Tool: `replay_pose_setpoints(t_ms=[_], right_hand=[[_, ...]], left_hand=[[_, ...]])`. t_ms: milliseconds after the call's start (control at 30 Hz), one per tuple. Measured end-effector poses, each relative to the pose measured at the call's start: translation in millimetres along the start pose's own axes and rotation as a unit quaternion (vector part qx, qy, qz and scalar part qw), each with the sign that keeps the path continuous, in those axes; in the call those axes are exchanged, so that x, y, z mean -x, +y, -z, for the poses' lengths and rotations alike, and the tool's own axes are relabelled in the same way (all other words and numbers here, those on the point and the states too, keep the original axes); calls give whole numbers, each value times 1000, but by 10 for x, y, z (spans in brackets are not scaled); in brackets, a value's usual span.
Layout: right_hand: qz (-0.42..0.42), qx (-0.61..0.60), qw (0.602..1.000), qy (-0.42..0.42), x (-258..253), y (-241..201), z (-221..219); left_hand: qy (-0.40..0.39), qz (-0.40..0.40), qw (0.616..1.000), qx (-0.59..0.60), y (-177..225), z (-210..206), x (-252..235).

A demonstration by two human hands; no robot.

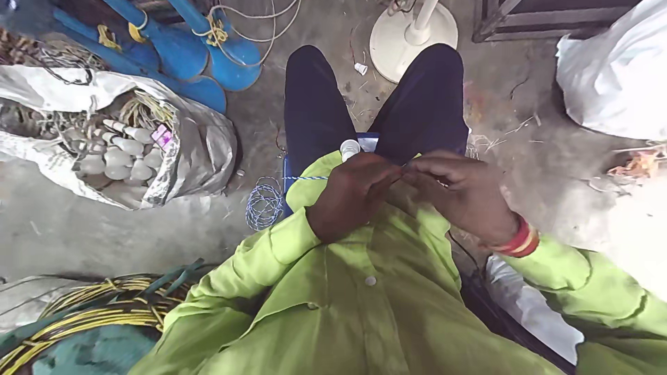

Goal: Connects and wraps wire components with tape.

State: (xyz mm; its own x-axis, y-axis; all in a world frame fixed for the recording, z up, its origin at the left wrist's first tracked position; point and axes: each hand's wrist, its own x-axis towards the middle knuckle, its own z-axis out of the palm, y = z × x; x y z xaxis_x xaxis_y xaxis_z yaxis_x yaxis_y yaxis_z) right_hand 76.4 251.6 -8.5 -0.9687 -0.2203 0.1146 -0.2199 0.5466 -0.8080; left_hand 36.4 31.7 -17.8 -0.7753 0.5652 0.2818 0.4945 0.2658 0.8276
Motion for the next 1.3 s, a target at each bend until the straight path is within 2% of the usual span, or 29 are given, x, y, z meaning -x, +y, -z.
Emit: replay_pose_setpoints(t_ms=[33, 67, 133, 167, 200, 233, 267, 333, 400, 467, 567, 633, 700, 767, 800, 833, 867, 900, 967, 1000, 1033, 1100, 1167, 1200, 1233, 1300], right_hand=[[-71, -78, 994, -40, -22, -18, 41], [-153, -178, 969, -76, -49, -31, 82], [-295, -369, 873, -119, -85, -1, 124], [-330, -433, 829, -127, -112, 54, 129], [-331, -463, 810, -138, -132, 110, 134], [-305, -452, 824, -151, -139, 144, 144], [-259, -395, 867, -156, -130, 135, 161], [-131, -226, 960, -104, -85, 93, 151], [-28, -104, 993, -48, -60, 93, 111], [57, 5, 998, 1, -25, 73, 64], [149, 148, 977, 33, 1, 72, 14], [187, 203, 961, 35, 1, 108, -14], [196, 201, 959, 29, -24, 118, -15], [115, 112, 987, 5, -47, 91, 25], [28, 27, 999, -20, -64, 62, 54], [-92, -90, 990, -51, -91, 24, 76], [-218, -221, 947, -84, -132, -1, 91], [-307, -321, 889, -111, -173, 41, 87], [-388, -445, 794, -145, -239, 201, 55], [-396, -465, 776, -154, -263, 230, 49], [-391, -459, 784, -146, -256, 214, 33], [-325, -382, 861, -83, -192, 143, 7], [-171, -248, 953, -22, -90, 135, 18], [-90, -161, 983, 7, -26, 127, 13], [-26, -81, 996, 34, 47, 109, -3], [96, 34, 991, 82, 116, 135, -51]], left_hand=[[-7, -12, 1000, -5, -7, 6, -4], [-14, -21, 1000, -9, -11, 9, -15], [-23, -27, 999, -10, -1, -3, -26], [-23, -26, 999, -5, 4, -11, -42], [-23, -18, 1000, 4, 8, -15, -59], [-25, -6, 1000, 15, 10, -13, -67], [-27, 11, 999, 25, 7, -7, -63], [-22, 43, 998, 36, -13, 9, -33], [-19, 52, 998, 43, -46, 24, -13], [-23, 57, 997, 39, -42, 21, -16], [-26, 62, 997, 26, -30, 5, -33], [-26, 64, 997, 19, -28, 3, -31], [-29, 60, 998, 20, -34, 4, -35], [-32, 47, 998, 16, -32, -13, -36], [-33, 37, 999, 12, -26, -25, -35], [-33, 27, 999, 12, -21, -38, -27], [-32, 22, 999, 13, -15, -50, -16], [-31, 19, 999, 13, -15, -60, -11], [-24, 23, 999, 10, -26, -76, -19], [-20, 29, 999, 14, -31, -74, -30], [-22, 41, 999, 22, -22, -66, -25], [-31, 67, 997, 39, -12, -48, -17], [-25, 69, 996, 43, -48, -45, -39], [-21, 67, 997, 42, -61, -45, -45], [-20, 66, 997, 42, -67, -50, -38], [-17, 59, 997, 37, -85, -66, -49]])
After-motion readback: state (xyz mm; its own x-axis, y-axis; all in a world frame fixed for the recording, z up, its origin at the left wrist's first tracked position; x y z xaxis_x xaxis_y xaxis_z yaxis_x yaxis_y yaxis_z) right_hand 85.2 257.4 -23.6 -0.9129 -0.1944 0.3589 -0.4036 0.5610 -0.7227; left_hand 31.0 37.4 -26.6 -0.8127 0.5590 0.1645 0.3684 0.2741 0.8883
